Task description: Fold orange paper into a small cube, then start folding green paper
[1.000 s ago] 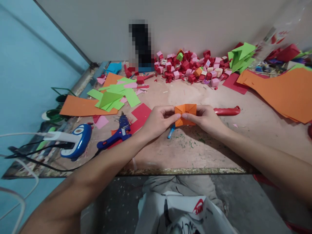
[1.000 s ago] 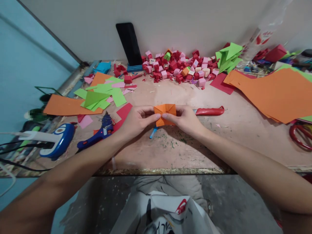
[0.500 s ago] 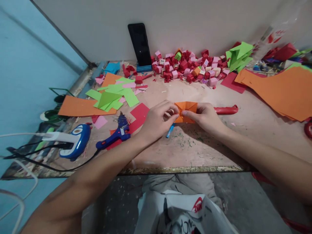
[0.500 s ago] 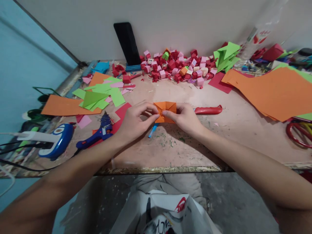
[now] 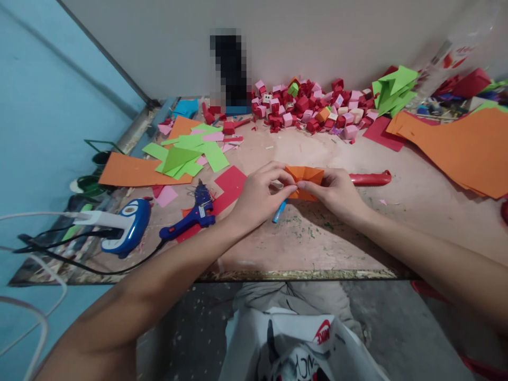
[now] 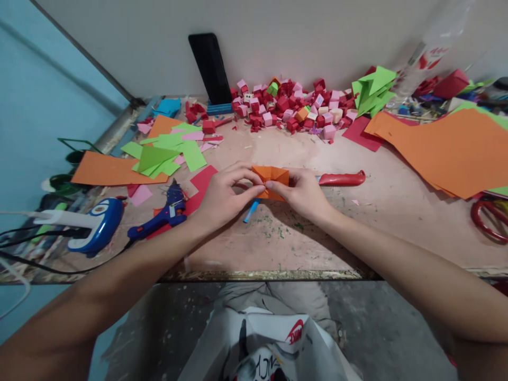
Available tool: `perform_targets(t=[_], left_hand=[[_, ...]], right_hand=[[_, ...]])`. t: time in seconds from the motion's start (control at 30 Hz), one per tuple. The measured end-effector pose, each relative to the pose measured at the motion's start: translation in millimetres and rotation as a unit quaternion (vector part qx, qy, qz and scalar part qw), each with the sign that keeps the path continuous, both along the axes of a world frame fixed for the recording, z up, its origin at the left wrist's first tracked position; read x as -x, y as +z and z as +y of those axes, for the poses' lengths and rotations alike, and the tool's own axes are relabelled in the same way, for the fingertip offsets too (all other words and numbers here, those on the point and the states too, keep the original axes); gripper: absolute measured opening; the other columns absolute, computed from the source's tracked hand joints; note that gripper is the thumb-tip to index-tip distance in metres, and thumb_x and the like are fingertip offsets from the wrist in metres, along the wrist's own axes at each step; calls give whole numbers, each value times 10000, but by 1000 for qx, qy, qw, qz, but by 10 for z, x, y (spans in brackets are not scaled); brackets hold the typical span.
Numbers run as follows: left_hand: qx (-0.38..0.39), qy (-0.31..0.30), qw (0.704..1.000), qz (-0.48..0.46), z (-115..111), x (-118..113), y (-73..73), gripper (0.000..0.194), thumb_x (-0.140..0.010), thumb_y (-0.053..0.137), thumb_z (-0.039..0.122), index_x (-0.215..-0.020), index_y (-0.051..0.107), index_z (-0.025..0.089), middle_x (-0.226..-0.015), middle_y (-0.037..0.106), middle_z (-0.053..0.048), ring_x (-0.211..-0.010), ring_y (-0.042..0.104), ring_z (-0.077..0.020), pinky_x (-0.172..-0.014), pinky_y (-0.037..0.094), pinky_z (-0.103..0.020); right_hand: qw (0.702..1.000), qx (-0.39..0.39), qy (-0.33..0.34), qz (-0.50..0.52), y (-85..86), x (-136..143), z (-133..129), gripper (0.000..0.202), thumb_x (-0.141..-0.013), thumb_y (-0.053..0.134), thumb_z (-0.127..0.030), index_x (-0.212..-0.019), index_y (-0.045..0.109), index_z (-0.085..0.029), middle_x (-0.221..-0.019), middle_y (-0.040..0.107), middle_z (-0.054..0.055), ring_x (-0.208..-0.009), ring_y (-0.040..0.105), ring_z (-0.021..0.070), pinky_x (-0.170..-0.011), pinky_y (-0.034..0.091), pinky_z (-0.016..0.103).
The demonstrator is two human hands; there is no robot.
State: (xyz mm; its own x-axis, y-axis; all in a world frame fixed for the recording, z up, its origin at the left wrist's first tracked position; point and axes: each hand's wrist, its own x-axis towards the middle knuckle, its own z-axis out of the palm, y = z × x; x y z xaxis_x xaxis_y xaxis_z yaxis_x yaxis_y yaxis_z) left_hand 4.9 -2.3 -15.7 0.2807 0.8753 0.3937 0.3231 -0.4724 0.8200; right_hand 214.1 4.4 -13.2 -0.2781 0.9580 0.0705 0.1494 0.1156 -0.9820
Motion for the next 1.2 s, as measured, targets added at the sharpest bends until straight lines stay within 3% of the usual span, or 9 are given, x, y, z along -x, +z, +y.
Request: perform_targets(t=[0.23,0.5,0.8,1.03,1.2], left_hand=[[1,5,1000,16,-19,-27,49,79,-938,695,213,-862,708,197,-932,697,-33,-858,670,-152,-719,567,-250],[104,29,993,-53,-36,-45,50,94,-921,710,251,-891,638,198,-834,669,-4,-675,628,-112,-591,494,-227],[66,30,995,-68,-38,-38,-7,224,-923,728,229,-1047,543,240,-952,639,9,-774,632,-108,-650,496,-225],[90,-32,991,-99,-45,-39,-36,350,-927,709,191,-1204,509,267,-910,660,29,-802,659,-117,-686,479,-230],[120,-36,985,-119,-32,-37,-36,441,-923,721,202,-1303,511,282,-890,678,41,-752,643,-109,-675,477,-229]], right_hand=[[1000,6,-2,1,-10,6,-5,276,-875,848,-489,-947,838,-224,-957,823,64,-852,737,257,-807,595,394],[1000,13,-1,14,-22,9,-9,244,-871,849,-455,-969,840,-232,-983,832,57,-862,735,264,-804,583,391],[1000,22,6,-13,-17,10,-30,282,-876,857,-481,-942,840,-207,-929,815,75,-837,729,264,-769,605,394],[998,32,30,41,-22,21,-26,264,-885,866,-452,-1051,852,-247,-1033,839,61,-927,769,272,-890,636,436],[998,18,37,50,22,28,-42,279,-894,859,-447,-1085,851,-243,-1066,850,56,-969,784,281,-916,651,448]])
